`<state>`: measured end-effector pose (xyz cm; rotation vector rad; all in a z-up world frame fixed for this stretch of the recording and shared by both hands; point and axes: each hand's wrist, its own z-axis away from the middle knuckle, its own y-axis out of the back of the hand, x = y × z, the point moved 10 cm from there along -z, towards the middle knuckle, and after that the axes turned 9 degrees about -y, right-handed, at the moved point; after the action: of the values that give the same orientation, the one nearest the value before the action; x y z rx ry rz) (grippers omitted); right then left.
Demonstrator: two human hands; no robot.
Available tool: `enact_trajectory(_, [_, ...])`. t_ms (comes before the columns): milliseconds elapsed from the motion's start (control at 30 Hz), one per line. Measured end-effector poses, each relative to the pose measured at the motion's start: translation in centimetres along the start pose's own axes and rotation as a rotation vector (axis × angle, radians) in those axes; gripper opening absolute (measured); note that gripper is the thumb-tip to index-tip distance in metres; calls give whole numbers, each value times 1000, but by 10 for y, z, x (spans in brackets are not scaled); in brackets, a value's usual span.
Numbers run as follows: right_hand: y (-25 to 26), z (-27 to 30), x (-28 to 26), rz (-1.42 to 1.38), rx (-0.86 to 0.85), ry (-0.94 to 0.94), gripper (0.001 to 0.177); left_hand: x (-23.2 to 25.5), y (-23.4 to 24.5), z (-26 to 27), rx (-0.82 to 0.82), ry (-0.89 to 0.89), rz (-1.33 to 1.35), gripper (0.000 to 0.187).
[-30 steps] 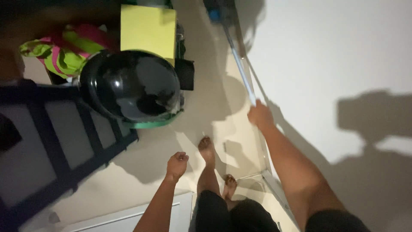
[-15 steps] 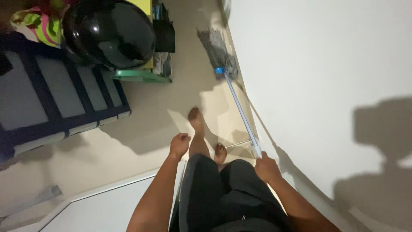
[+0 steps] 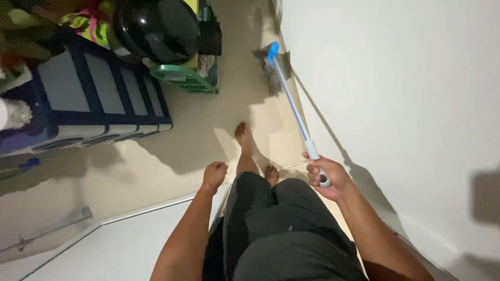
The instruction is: Mopping the floor by dipping the mop in a bucket, wringing it by hand, and wiping the floor surface.
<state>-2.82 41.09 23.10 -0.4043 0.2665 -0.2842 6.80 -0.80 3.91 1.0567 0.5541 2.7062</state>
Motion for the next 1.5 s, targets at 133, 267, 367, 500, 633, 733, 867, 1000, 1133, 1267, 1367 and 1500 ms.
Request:
enact_trajectory(133, [-40,43,-5,-185,-197,-23,11,-12,9,-7,60,-27,-7,50])
enact_trajectory(267, [19,-20,22,-180,-283,-2,46,-2,16,2,45,-30,-26,50])
enact_trajectory(367, [66,-71,35,-148,-190,-12,58,7,16,8,51,-43,-7,49])
enact_trajectory(500, [136,-108,50,3,217,28,41,8,22,25,35,-47,-94,50])
enact_trajectory(633, [202,-117,66,585,515,38,43,7,29,42,47,-20,-67,51])
enact_trajectory(733, [208,-106,67,1367,618,-34,73,11,32,54,52,-14,-108,49])
enact_trajectory(867, [176,-72,58,1414,659,-75,64,4,45,60,61,17,-152,50])
enact_trajectory(1000, [180,-117,38,1343,661,-45,54,-19,55,49,48,58,-190,55])
enact_trajectory(1133, [96,-83,-7,1279,619,-70,61,-39,60,47,37,84,-163,56])
enact_trajectory(1267, [71,-123,-43,1227,612,-129,63,-52,77,35,16,165,-220,53])
enact_trajectory(1367, [31,-137,-87,1266,625,-124,60,-50,86,14,-15,191,-261,53])
enact_trajectory(1500, [-3,-184,-137,1345,602,-76,64,-63,107,-35,22,204,-181,54])
